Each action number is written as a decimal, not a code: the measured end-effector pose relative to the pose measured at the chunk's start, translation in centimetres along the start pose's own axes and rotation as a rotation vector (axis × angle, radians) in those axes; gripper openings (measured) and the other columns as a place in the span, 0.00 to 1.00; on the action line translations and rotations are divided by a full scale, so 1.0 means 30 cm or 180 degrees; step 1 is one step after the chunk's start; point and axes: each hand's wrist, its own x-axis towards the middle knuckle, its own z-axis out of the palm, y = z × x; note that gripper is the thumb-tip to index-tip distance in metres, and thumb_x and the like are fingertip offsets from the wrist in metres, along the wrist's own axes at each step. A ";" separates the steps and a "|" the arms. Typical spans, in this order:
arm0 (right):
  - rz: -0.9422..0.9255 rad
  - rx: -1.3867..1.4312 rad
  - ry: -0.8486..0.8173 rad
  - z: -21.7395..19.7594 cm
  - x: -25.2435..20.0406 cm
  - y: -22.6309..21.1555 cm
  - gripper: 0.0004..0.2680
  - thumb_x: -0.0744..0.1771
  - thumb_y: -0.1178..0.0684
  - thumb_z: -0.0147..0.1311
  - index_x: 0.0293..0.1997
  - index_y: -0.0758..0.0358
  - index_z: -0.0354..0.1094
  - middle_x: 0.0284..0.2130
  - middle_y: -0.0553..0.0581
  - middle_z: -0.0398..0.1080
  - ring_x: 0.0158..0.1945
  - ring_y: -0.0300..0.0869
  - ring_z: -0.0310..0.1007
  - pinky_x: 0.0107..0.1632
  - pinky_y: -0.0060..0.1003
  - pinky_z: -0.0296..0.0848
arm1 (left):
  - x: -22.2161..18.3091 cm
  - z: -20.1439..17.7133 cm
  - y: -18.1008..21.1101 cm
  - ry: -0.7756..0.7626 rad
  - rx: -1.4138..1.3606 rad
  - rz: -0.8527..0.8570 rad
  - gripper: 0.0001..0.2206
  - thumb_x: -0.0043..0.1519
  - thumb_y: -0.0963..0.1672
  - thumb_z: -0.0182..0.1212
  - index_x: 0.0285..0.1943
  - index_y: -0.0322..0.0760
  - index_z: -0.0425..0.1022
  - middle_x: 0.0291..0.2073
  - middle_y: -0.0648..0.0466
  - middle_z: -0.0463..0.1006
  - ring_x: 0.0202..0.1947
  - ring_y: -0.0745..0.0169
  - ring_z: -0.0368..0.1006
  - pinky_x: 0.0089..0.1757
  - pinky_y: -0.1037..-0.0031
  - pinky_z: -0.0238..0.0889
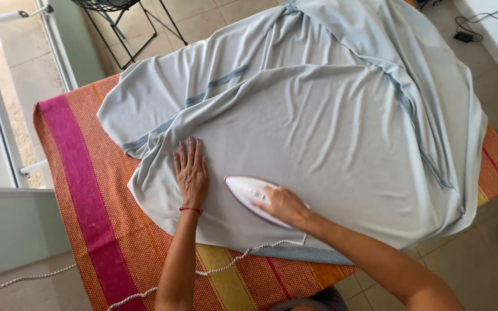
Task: Ironing a large piece of light blue fabric on a table after spraying it with water.
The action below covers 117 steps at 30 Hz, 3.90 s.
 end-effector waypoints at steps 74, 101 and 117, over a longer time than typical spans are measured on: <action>0.0822 0.0142 0.0824 -0.211 -0.123 0.440 0.18 0.68 0.39 0.62 0.40 0.72 0.77 0.33 0.79 0.79 0.42 0.71 0.82 0.41 0.65 0.79 | -0.177 0.062 0.572 -0.0348 -0.0628 0.0364 0.26 0.80 0.50 0.33 0.85 0.36 0.56 0.85 0.47 0.54 0.85 0.48 0.42 0.77 0.51 0.24; 0.1677 0.0782 0.1184 -0.270 -0.248 0.673 0.18 0.69 0.39 0.61 0.32 0.69 0.74 0.25 0.69 0.75 0.29 0.62 0.79 0.28 0.58 0.76 | -0.321 -0.159 0.606 -0.0361 -0.2417 0.0563 0.18 0.74 0.41 0.53 0.74 0.30 0.67 0.66 0.40 0.74 0.67 0.42 0.68 0.67 0.57 0.60; 0.2638 0.1274 0.1480 -0.280 -0.445 1.006 0.21 0.73 0.35 0.60 0.27 0.61 0.65 0.17 0.55 0.64 0.18 0.45 0.67 0.20 0.44 0.66 | -1.012 -0.489 0.181 -0.3197 -0.0347 0.0022 0.13 0.67 0.57 0.58 0.42 0.54 0.74 0.35 0.51 0.85 0.42 0.37 0.82 0.38 0.46 0.71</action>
